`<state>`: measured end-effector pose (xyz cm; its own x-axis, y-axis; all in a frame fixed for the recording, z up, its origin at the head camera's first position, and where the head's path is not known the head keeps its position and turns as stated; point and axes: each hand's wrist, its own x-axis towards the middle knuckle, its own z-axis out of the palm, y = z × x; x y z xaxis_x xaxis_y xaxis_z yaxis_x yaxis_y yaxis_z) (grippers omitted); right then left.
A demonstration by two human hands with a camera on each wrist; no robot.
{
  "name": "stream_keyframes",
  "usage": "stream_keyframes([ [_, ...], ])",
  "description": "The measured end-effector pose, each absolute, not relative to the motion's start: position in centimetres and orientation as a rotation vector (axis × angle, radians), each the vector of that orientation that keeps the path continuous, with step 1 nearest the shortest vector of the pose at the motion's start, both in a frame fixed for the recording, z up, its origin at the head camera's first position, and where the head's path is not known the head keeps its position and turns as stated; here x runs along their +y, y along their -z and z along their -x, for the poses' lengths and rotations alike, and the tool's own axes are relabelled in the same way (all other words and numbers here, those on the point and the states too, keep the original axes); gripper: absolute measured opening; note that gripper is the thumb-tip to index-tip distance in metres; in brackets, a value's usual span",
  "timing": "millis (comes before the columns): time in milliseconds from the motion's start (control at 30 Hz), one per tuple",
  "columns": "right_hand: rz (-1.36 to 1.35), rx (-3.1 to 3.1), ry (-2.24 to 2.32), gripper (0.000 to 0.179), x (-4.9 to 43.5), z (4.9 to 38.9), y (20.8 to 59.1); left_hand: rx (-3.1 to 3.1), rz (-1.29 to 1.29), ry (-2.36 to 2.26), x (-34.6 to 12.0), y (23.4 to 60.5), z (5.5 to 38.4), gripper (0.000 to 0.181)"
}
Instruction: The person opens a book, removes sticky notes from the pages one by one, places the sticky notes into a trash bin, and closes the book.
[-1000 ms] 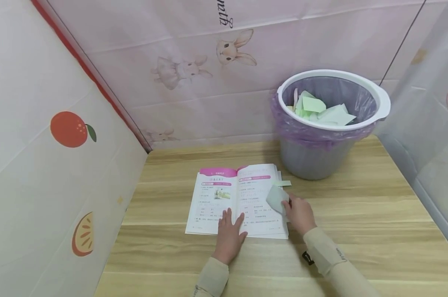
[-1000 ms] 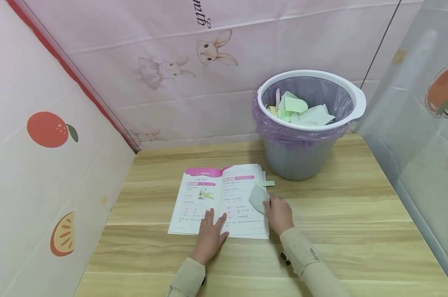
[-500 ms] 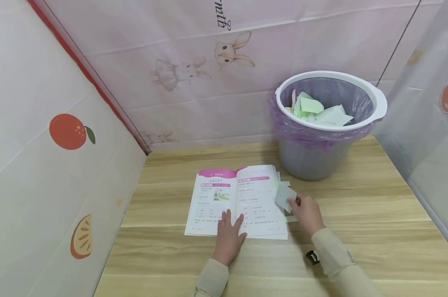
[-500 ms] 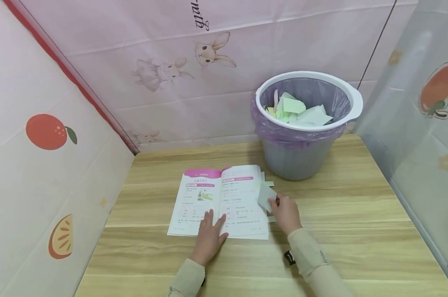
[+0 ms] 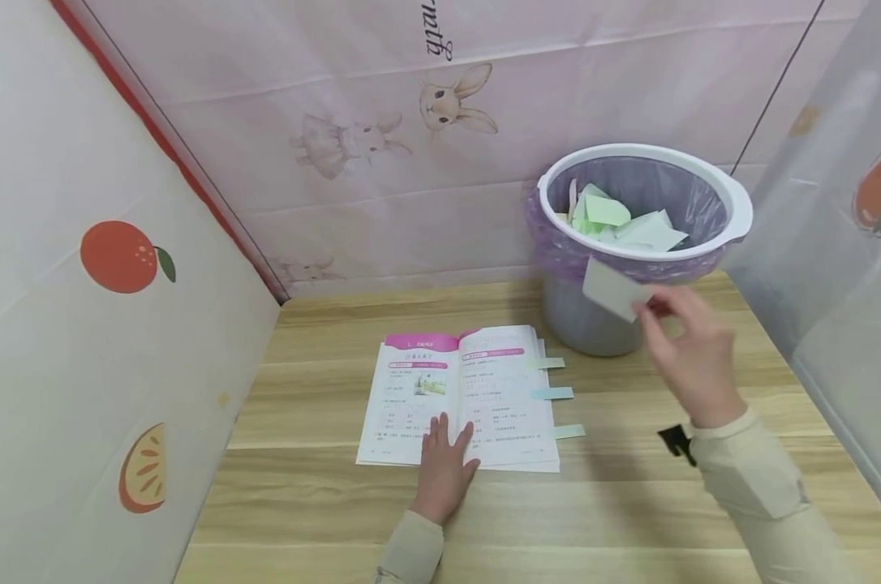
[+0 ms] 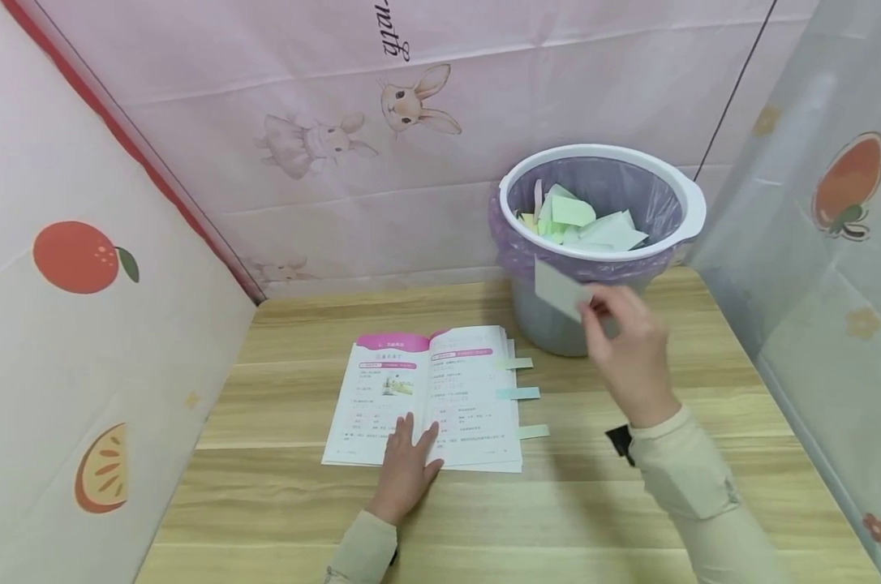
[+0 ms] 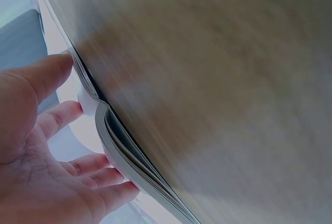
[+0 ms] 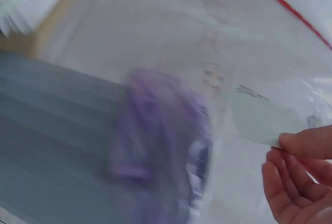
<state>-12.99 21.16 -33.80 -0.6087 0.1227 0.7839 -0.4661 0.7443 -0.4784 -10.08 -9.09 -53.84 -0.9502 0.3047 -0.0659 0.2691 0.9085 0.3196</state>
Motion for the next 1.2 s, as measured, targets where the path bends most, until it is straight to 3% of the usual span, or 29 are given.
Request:
stream_keyframes([
  [167,-0.212,-1.898,-0.765,0.010,22.8,14.9,29.1,2.963,-0.454,-0.478,-9.2,54.1,10.0,0.055],
  [300,-0.220,-1.967,-0.701,0.013,24.3,17.3,27.7,2.965,-0.456,-0.498,-9.4,54.4,10.1,0.055],
  [767,-0.205,-2.461,-0.507,0.018,26.3,23.2,27.9,2.971,-0.463,-0.512,-9.3,54.3,10.1,0.055],
  [1200,-0.214,-2.550,-0.527,0.019,26.1,22.8,27.9,2.975,-0.455,-0.531,-9.3,54.2,10.0,0.055],
])
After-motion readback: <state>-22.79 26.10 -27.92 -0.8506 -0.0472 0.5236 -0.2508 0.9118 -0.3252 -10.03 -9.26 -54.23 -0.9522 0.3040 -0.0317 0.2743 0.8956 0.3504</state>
